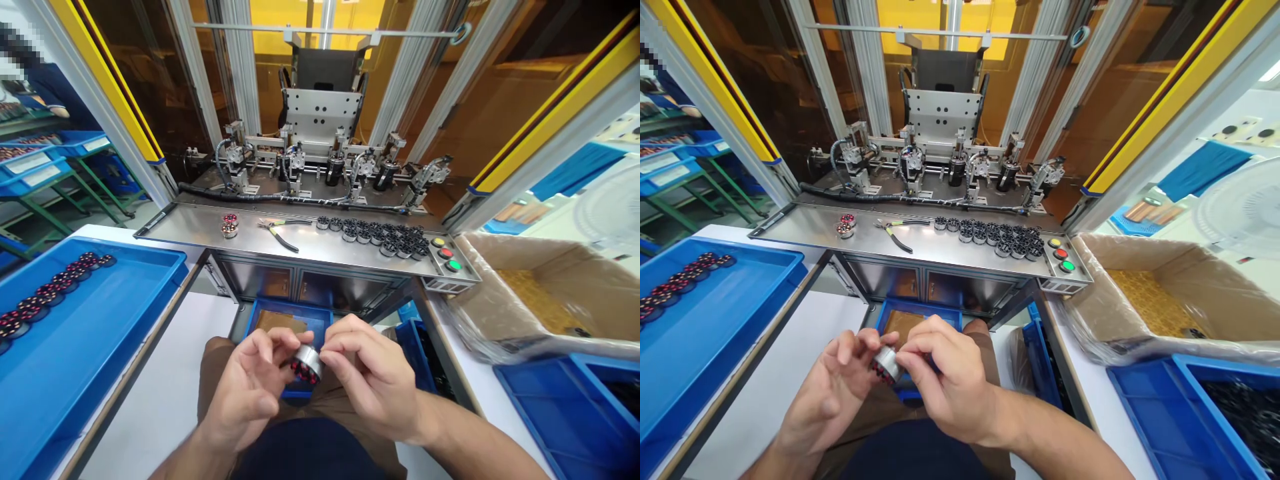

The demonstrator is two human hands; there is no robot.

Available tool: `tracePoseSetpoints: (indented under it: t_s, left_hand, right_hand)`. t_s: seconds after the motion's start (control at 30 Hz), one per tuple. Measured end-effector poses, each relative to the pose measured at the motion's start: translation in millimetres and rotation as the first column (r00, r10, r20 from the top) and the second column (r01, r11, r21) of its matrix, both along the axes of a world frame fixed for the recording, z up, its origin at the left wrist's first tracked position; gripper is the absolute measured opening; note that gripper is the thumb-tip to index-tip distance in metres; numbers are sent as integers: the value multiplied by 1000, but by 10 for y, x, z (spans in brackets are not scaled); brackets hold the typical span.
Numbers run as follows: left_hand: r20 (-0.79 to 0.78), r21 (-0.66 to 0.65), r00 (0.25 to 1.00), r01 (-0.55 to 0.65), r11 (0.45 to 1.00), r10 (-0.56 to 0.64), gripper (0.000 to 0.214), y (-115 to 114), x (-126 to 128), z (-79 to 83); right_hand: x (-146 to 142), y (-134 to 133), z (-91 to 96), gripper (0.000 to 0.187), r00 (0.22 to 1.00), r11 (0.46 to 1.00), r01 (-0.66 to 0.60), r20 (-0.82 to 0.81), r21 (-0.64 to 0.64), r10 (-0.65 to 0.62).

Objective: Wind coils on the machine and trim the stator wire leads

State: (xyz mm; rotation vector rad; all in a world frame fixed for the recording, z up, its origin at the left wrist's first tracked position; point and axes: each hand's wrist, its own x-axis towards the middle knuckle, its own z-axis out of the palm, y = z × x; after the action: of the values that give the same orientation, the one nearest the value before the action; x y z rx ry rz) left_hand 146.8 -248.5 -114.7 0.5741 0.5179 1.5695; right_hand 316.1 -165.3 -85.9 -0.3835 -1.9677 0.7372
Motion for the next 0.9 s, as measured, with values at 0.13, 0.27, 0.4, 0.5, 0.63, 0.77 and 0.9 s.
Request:
tracePoseSetpoints:
  t_s: [0.13, 0.27, 0.4, 0.5, 0.63, 0.77, 0.9]
  left_hand:
    - [-8, -50, 970, 241, 969, -242, 48, 124, -2, -82]
    - [-27, -35, 838, 544, 838, -545, 51, 158, 12, -123]
    - [-61, -37, 921, 383, 923, -385, 27, 119, 28, -40]
    - [-65, -5, 975, 214, 977, -214, 28, 91, 39, 33]
    - [0, 90, 999, 44, 995, -45, 25, 120, 29, 76]
    - [-11, 10, 975, 221, 975, -221, 36, 220, 22, 38]
    - [-21, -27, 779, 627, 779, -627, 60, 241, 40, -46]
  right_hand:
    - [4, 48, 59, 9, 988, 988, -152, -13, 29, 152]
    - [65, 120, 146, 7, 980, 970, -197, 40, 139, 194]
    - [124, 122, 222, 7, 993, 963, -85, 99, 256, 62]
    - [117, 69, 252, 8, 993, 973, 16, 110, 231, -42]
    - [66, 20, 288, 12, 997, 1000, 7, 77, 29, -9]
    - [61, 47, 321, 12, 988, 989, -146, 54, 11, 146]
    - [113, 86, 358, 11, 980, 979, -186, 88, 82, 179]
